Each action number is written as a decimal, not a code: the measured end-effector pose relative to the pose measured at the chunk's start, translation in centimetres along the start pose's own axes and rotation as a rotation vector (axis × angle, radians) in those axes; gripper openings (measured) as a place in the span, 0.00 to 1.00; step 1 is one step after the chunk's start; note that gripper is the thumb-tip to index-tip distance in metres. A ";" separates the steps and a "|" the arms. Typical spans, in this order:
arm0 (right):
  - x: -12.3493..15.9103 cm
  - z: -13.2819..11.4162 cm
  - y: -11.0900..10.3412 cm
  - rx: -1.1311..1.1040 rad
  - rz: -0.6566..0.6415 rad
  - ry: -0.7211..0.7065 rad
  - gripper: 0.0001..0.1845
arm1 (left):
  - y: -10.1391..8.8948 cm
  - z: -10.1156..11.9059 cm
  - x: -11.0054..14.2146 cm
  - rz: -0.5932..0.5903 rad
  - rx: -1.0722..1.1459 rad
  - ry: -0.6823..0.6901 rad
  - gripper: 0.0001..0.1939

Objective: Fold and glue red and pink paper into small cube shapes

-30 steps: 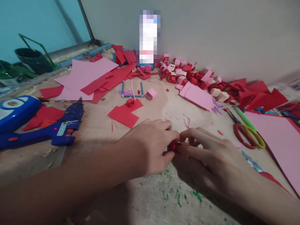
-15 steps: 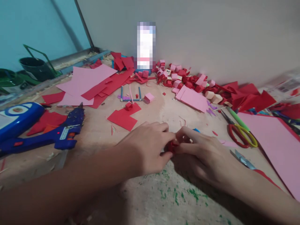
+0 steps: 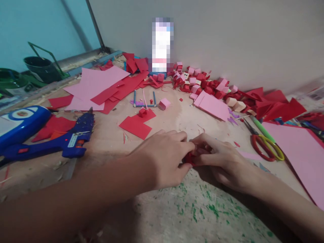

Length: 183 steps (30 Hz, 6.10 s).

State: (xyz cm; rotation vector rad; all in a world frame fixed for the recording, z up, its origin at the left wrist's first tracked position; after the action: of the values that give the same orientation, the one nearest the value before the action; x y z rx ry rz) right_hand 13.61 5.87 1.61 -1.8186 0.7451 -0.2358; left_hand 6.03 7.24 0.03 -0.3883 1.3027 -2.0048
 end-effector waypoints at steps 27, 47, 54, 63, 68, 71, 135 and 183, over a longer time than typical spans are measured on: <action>1.7 -1.2 -2.8 0.012 0.331 -0.077 0.13 | -0.1 0.1 0.2 -0.002 0.021 0.008 0.09; 0.6 -1.1 -0.9 -0.017 0.245 -0.047 0.14 | 0.3 0.0 0.2 -0.014 -0.014 -0.004 0.06; 0.9 -0.8 -0.3 -0.017 0.260 -0.044 0.13 | 0.4 -0.1 0.1 -0.045 -0.014 -0.024 0.07; 0.4 -0.8 0.0 0.006 0.222 0.019 0.14 | 0.3 -0.3 0.2 -0.036 -0.006 -0.032 0.08; 0.8 -0.9 -0.4 -0.001 0.275 -0.017 0.11 | 0.1 -0.1 0.3 -0.034 0.005 -0.037 0.07; 1.2 -0.7 -1.2 -0.114 0.308 -0.037 0.13 | 0.0 -0.1 0.3 -0.036 0.009 -0.046 0.09; 1.7 -0.9 -2.8 -0.027 0.362 0.099 0.11 | -1.5 -0.6 0.5 0.111 0.217 -0.087 0.10; 2.5 4.5 -1.2 -0.838 0.514 0.461 0.13 | -3.2 -0.8 0.9 0.276 0.422 -0.064 0.09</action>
State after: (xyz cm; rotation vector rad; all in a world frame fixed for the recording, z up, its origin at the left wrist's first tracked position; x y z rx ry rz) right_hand 18.27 8.11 0.52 -2.2734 1.8045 0.0179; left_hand 3.65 7.96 2.34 -0.0668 0.8121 -1.9455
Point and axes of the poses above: each hand's wrist, its own x-axis away from the middle knuckle, its own y-axis out of the palm, z = x × y, the point moved 10 cm from there along -x, towards the middle knuckle, and after that the axes turned 4 degrees about y, right-handed, at the moved point
